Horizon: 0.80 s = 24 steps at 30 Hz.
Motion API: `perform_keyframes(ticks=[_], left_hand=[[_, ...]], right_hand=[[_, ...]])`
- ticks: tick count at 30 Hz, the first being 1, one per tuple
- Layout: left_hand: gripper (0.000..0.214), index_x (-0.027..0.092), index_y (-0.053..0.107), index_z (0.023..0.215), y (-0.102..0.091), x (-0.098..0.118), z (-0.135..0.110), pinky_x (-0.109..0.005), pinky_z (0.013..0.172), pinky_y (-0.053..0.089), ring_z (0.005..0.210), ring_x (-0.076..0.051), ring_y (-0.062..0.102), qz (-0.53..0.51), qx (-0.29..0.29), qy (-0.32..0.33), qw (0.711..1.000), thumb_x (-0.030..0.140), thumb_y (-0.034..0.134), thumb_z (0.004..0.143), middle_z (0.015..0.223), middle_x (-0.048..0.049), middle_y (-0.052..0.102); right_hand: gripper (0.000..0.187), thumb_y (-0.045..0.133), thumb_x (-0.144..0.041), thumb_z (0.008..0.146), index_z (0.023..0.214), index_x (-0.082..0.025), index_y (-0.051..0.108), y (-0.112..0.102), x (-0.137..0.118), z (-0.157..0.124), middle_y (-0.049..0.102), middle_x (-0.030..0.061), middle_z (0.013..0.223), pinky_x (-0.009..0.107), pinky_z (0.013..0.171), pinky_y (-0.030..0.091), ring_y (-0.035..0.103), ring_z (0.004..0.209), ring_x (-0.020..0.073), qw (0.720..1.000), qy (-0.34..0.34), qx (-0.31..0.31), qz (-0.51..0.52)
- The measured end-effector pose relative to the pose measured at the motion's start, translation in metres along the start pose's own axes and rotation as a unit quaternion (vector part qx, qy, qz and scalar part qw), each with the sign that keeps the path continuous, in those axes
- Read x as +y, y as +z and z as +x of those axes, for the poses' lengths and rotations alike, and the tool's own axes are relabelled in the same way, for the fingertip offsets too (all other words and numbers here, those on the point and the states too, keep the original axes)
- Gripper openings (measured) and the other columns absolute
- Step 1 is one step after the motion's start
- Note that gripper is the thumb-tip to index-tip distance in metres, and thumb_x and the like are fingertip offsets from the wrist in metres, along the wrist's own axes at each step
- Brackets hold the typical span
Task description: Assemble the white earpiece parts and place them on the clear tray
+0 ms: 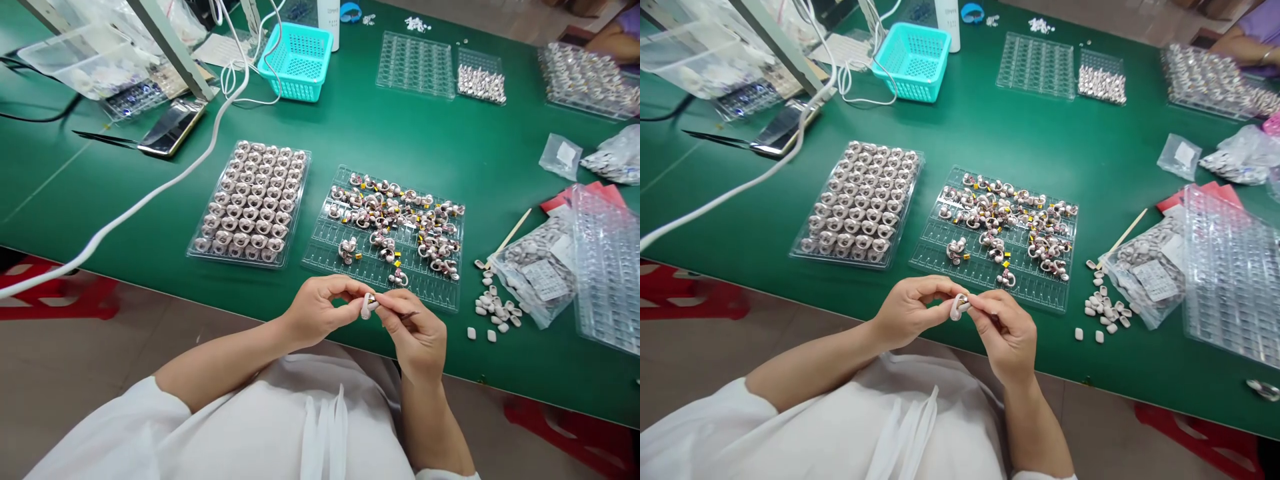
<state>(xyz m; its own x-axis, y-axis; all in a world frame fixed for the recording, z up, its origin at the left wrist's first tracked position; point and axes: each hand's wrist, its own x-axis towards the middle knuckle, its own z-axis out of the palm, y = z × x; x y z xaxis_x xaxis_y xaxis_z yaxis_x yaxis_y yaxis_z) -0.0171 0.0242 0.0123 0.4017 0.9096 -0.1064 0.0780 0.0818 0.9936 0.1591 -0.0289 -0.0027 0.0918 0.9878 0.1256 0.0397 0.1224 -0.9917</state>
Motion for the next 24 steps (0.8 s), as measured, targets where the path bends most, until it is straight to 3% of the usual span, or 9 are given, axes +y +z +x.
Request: perform_keyframes(ticks=[10, 24], left_hand=[[0.017, 0.012, 0.081, 0.092, -0.0010, 0.0042, -0.0001, -0.019, 0.064, 0.055, 0.067, -0.012, 0.069, 0.082, 0.028, 0.092, 0.992, 0.012, 0.066, 0.082, 0.080, -0.0080, 0.079], [0.016, 0.013, 0.080, 0.092, -0.0003, 0.0010, 0.0011, -0.021, 0.065, 0.057, 0.066, -0.013, 0.070, 0.105, 0.040, 0.124, 0.986, 0.014, 0.067, 0.083, 0.080, -0.0078, 0.079]], right_hand=[[0.024, 0.070, -0.013, 0.087, 0.102, -0.030, 0.079, -0.0002, 0.0013, 0.0020, 0.069, 0.0025, 0.089, 0.024, 0.051, 0.041, 0.058, 0.067, 0.0117, 1.000, 0.010, 0.006, -0.014], [0.020, 0.071, -0.017, 0.087, 0.101, -0.029, 0.079, -0.0003, 0.0007, -0.0004, 0.069, 0.0029, 0.087, 0.025, 0.054, 0.045, 0.059, 0.067, 0.0128, 0.998, 0.008, 0.026, -0.061]])
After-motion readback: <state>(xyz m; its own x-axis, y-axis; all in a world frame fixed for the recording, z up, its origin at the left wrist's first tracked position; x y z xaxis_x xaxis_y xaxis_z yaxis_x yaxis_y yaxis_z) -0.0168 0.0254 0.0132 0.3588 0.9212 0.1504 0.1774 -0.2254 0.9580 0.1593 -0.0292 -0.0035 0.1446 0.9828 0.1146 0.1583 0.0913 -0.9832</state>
